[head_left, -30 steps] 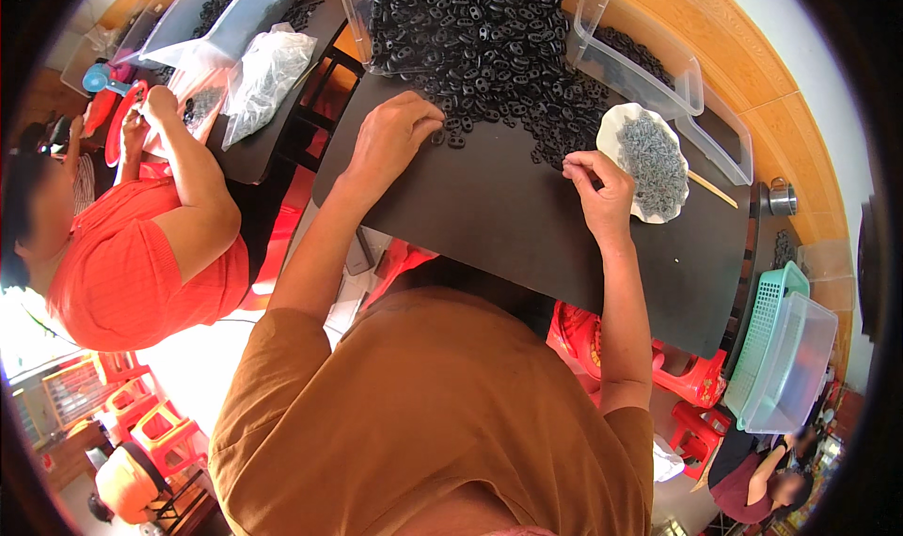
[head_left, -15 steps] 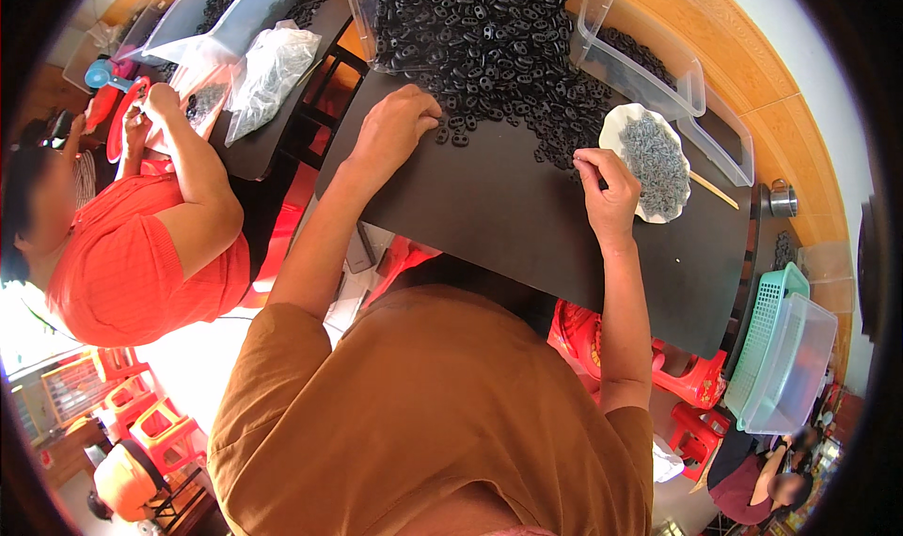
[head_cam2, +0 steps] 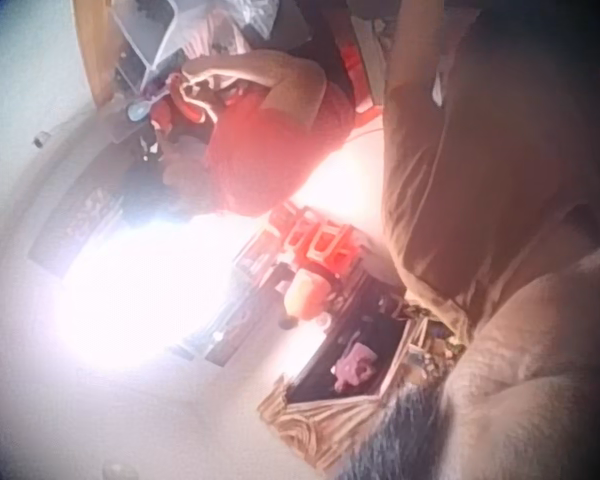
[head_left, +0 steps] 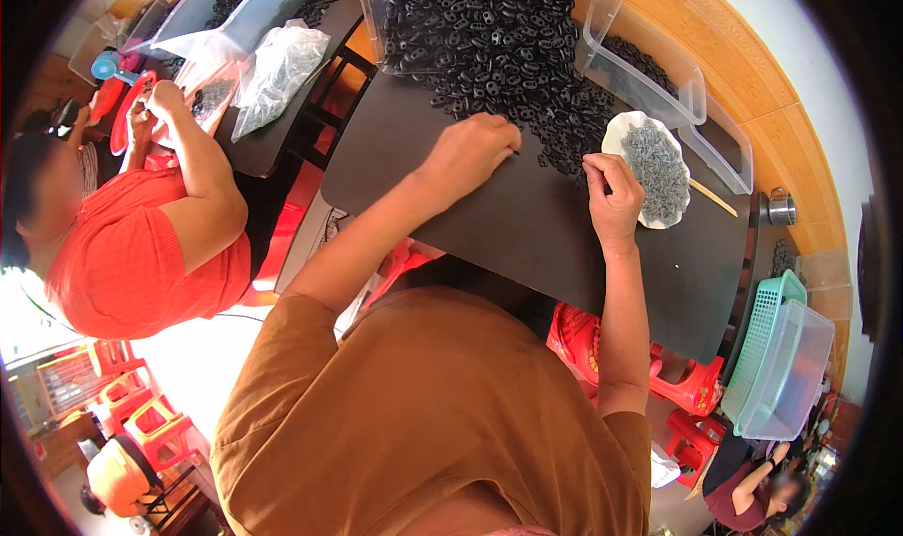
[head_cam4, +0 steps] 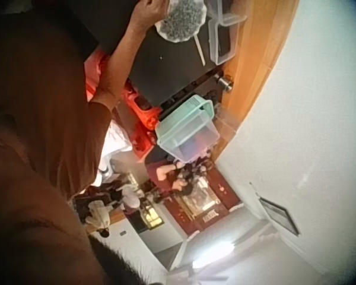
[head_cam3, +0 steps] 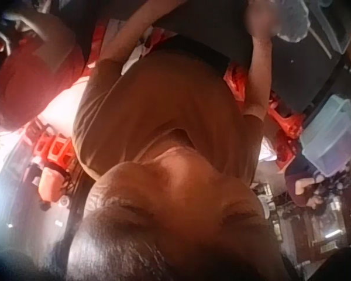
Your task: The person sits at a table and repeatedly picks up small black plastic rings and metal pins from a pile. They insert the pins into the rings by hand and place the assembled units into a white bowl. The process is repetitive and involves fine motor manipulation of small parts.
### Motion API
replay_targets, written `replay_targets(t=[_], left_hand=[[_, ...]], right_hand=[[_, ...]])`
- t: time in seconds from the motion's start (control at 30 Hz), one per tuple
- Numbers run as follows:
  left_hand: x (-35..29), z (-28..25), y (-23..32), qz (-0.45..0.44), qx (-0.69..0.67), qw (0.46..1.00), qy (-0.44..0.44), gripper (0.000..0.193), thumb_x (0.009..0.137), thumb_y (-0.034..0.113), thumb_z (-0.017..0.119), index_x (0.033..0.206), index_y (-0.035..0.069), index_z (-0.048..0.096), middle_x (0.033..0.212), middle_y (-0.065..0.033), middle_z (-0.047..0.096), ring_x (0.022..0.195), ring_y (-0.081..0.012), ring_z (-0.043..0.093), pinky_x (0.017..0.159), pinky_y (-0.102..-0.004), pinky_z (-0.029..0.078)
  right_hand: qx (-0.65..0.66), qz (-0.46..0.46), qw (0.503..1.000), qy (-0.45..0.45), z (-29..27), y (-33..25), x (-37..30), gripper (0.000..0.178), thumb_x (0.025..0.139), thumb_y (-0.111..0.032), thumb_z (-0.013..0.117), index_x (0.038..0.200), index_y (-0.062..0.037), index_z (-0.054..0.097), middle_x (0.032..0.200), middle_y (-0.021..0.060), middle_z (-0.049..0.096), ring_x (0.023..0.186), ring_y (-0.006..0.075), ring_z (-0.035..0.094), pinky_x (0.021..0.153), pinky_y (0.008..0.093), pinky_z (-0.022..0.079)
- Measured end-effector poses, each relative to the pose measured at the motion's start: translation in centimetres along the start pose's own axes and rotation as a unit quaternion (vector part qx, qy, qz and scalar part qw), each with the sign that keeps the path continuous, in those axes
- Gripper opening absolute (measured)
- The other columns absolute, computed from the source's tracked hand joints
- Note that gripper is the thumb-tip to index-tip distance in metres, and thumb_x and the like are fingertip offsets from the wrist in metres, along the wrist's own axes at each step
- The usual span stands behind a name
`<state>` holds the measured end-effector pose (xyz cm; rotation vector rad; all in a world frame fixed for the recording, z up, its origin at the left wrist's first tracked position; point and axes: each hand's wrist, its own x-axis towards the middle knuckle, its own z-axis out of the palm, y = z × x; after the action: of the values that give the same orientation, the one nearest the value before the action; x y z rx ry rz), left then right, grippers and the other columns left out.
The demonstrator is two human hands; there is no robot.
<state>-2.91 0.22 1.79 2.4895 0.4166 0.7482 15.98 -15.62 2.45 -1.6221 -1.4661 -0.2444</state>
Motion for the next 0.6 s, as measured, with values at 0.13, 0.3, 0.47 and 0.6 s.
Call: replay_targets(t=[0.13, 0.3, 0.47, 0.6], left_hand=[[-0.2, 0.8, 0.8, 0.023, -0.008, 0.999, 0.027, 0.007, 0.083, 0.008, 0.068, 0.089, 0.007, 0.067, 0.091, -0.0089, 0.066, 0.089, -0.0303, 0.063, 0.078, -0.0411, 0.051], [-0.9, -2.0, -1.0, -0.028, 0.024, 0.996, 0.076, 0.008, 0.083, 0.007, 0.068, 0.090, 0.005, 0.069, 0.087, -0.0077, 0.066, 0.087, -0.0293, 0.063, 0.076, -0.0394, 0.052], [0.6, -2.0, -0.6, 0.009, 0.031, 0.997, 0.071, 0.007, 0.083, 0.009, 0.069, 0.089, 0.005, 0.070, 0.087, -0.0082, 0.067, 0.087, -0.0293, 0.064, 0.077, -0.0388, 0.053], [1.6, -0.3, 0.2, 0.026, 0.023, 0.999, 0.013, 0.012, 0.083, 0.012, 0.070, 0.093, 0.005, 0.070, 0.090, -0.0093, 0.067, 0.089, -0.0295, 0.064, 0.078, -0.0400, 0.053]], right_hand=[[-0.011, -0.001, 1.000, 0.003, -0.1, 0.0, 0.0, 0.016, 0.079, 0.007, 0.070, 0.091, -0.0030, 0.066, 0.084, 0.0093, 0.067, 0.074, 0.0254, 0.067, 0.065, 0.0328, 0.053], [-0.011, 0.003, 1.000, 0.007, -0.1, 0.1, 0.1, 0.016, 0.079, 0.007, 0.070, 0.091, -0.0033, 0.066, 0.084, 0.0092, 0.067, 0.074, 0.0258, 0.067, 0.065, 0.0331, 0.053], [-0.009, 0.008, 1.000, 0.016, 0.1, 0.2, 0.0, 0.017, 0.079, 0.007, 0.070, 0.092, -0.0038, 0.066, 0.084, 0.0088, 0.067, 0.073, 0.0245, 0.067, 0.063, 0.0316, 0.052], [0.008, 0.036, 0.999, 0.037, 0.0, 0.5, -0.2, 0.017, 0.079, 0.006, 0.072, 0.092, -0.0040, 0.067, 0.084, 0.0079, 0.068, 0.070, 0.0204, 0.066, 0.062, 0.0285, 0.051]])
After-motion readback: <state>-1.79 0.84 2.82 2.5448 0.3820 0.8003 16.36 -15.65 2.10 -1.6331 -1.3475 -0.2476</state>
